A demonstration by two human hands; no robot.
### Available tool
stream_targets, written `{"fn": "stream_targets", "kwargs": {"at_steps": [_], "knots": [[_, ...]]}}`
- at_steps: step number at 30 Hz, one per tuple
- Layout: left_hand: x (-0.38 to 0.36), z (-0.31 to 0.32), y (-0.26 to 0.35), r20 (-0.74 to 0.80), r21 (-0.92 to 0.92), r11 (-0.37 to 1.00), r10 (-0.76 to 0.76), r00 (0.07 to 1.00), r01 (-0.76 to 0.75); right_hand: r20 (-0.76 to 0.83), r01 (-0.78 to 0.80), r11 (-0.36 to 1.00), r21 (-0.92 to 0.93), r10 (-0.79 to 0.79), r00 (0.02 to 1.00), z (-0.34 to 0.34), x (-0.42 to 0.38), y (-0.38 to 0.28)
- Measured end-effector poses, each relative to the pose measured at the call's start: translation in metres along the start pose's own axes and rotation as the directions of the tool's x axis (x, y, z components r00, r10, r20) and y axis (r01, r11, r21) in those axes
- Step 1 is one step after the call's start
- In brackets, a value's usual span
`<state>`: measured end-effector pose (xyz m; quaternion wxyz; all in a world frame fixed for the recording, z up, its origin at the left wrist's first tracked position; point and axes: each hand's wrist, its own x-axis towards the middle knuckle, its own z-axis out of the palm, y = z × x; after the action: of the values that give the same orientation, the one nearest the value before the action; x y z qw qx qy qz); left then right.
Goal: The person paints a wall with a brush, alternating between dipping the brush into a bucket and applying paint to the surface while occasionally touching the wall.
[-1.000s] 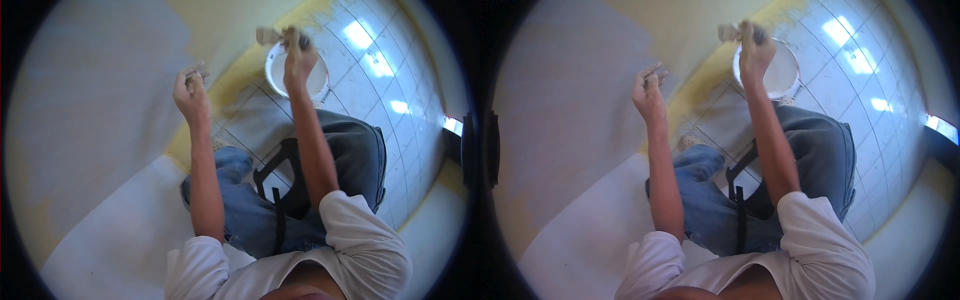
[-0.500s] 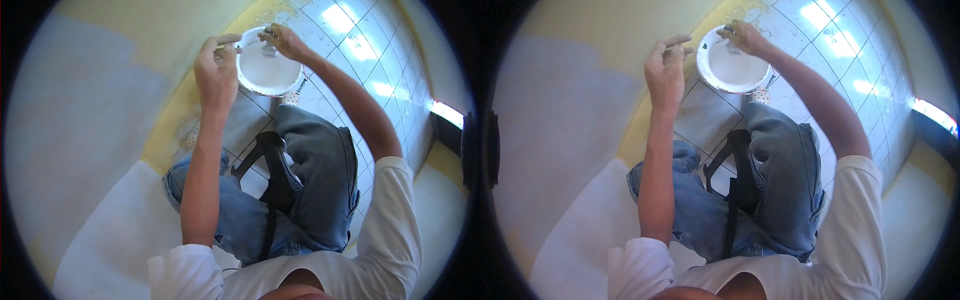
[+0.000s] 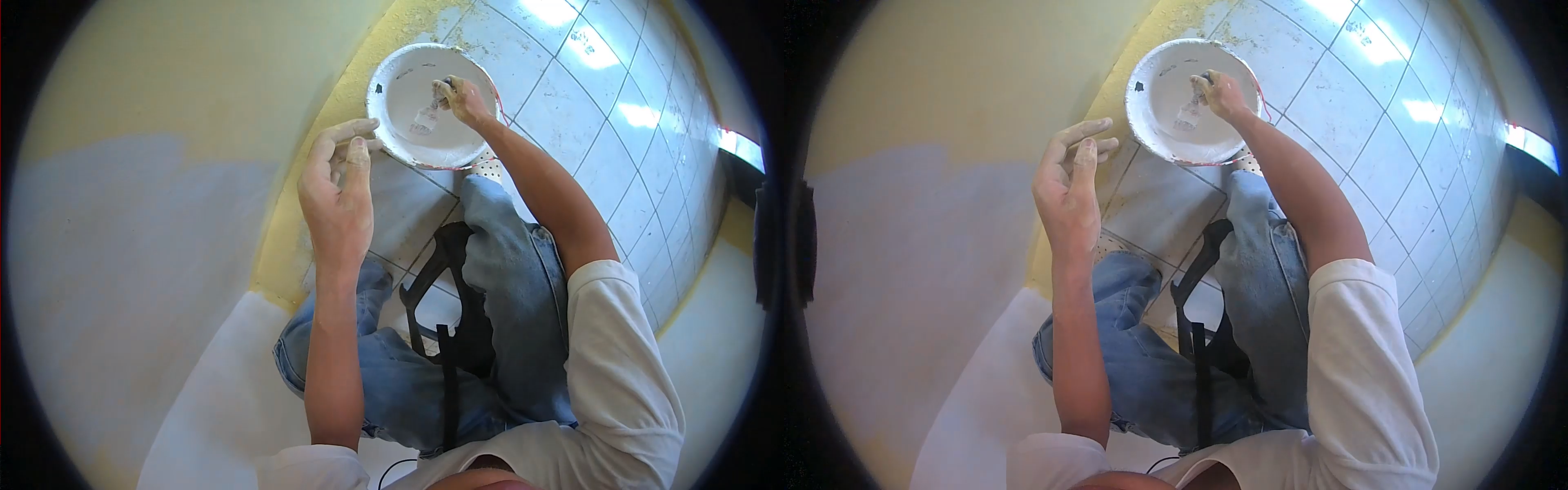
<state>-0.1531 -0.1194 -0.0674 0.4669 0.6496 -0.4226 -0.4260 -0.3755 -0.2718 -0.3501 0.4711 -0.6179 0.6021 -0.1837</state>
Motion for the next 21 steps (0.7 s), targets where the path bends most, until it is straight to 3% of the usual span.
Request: {"fn": "stream_targets", "kwargs": {"at_steps": [5, 8, 14, 21], "knots": [[-0.006, -0.014, -0.002, -0.033, -0.005, 0.999, -0.037, 0.999, 0.037, 0.044, 0.087, 0.99, -0.113, -0.082, 0.996, 0.013, 0.003, 0.016], [-0.007, -0.019, 0.001, -0.038, 0.012, 0.999, -0.051, 0.998, 0.051, 0.096, 0.017, 0.995, -0.102, -0.007, 0.995, 0.011, -0.002, 0.007], [-0.011, -0.022, 0.004, -0.027, 0.035, 0.999, -0.037, 0.999, 0.038, 0.112, 0.057, 0.998, -0.032, -0.053, 0.992, 0.017, -0.005, 0.007], [-0.014, -0.026, 0.0, -0.031, 0.006, 0.999, -0.05, 0.998, 0.05, 0.072, -0.107, 0.989, 0.106, 0.099, 0.992, 0.018, 0.004, 0.011]]}}
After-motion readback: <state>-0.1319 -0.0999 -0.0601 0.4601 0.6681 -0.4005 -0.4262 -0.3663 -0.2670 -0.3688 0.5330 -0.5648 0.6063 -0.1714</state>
